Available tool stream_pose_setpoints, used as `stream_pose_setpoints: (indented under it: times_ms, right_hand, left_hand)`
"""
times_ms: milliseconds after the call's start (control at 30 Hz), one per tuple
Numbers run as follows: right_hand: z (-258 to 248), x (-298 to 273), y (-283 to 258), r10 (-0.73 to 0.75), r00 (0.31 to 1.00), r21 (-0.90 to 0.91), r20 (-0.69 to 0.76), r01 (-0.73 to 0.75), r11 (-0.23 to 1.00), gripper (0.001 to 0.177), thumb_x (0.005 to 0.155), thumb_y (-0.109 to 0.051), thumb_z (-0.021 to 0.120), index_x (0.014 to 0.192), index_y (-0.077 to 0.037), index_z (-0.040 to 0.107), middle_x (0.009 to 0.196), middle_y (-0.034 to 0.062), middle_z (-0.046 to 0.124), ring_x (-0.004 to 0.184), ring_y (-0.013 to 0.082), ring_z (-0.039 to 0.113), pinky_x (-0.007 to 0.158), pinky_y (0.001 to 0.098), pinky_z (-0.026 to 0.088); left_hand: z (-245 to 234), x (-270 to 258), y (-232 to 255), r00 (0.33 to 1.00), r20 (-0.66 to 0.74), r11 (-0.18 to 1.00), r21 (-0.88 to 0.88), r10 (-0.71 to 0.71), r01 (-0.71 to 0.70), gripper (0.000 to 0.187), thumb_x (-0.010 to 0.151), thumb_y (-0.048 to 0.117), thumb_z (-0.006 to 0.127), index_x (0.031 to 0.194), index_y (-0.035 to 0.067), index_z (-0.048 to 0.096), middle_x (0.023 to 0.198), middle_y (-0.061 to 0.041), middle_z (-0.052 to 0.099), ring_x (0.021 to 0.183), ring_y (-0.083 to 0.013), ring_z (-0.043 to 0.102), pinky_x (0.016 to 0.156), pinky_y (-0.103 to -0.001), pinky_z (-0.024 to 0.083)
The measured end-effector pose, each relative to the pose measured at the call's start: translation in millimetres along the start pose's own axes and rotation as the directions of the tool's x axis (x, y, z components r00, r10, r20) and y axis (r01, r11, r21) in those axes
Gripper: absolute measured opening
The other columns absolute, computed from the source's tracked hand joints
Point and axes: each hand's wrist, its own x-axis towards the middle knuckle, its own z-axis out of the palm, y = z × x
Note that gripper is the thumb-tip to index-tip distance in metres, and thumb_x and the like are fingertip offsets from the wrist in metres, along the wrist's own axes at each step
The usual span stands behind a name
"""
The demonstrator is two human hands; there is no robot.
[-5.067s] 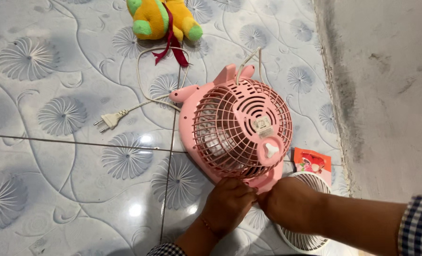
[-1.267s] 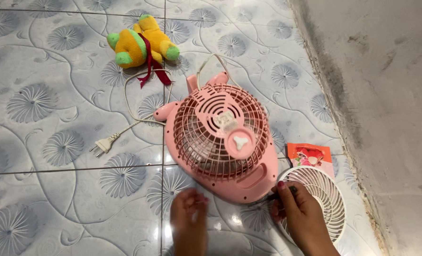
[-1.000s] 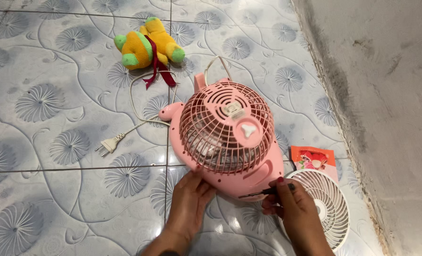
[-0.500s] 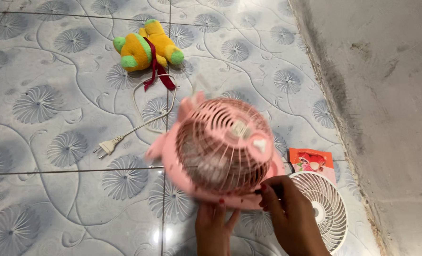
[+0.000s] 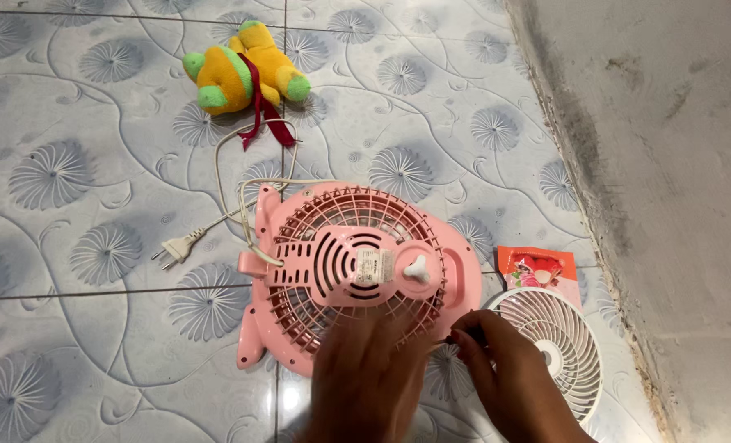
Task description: The person uses a screwdriver to remove the front grille of a pink electric fan. They then proceed to unscrew the fan blades from the motor housing and remove the blades. The person continues to unscrew components from the back of the fan housing.
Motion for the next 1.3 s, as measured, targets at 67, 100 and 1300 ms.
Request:
stream_pose_setpoints:
  times_ms: [67,100,1300]
  right_hand:
    - [0.0,0.3,0.8,-0.012,1.000,-0.106,0.013,0.013,0.994,0.025,0.092,-0.026,0.066,0.111,-0.011,0.069,0.093,0.0117,0.078,0.086,0.0267,0.077,0.075,0.0376,0.061]
    - [0.1,0.0,0.5,-0.016,1.000,-0.158,0.021,0.019,0.987,0.025,0.093,-0.029,0.067,0.112,-0.012,0.069,0.094,0.0119,0.077,0.086,0.0287,0.078,0.075,0.0385,0.060]
    - [-13.8,59.9,-35.5,0.215,0.821,-0.691,0.529,0.269,0.671,0.034,0.099,-0.032,0.047,0.104,-0.003,0.064,0.098,0.0192,0.072,0.097,0.0368,0.072,0.083,0.0469,0.057]
  left_hand:
    - [-8.1,27.9,-4.5,0.998,0.064,0.999,0.053,0.005,-0.008,0.051,0.083,0.026,0.075,0.131,0.016,0.064,0.145,-0.013,0.056,0.139,-0.0342,0.045,0.111,-0.062,0.029]
    - [-9.8,37.3,-5.6,0.996,0.087,0.999,0.048,-0.006,0.002,0.055,0.080,0.029,0.075,0.132,0.017,0.062,0.146,-0.012,0.054,0.141,-0.0342,0.041,0.112,-0.067,0.022]
    - [56.5,10.0,-8.2,0.989,-0.144,0.972,0.225,-0.029,0.062,0.019,0.095,0.037,0.074,0.110,0.025,0.071,0.158,0.002,0.050,0.151,-0.0241,0.035,0.122,-0.057,0.018]
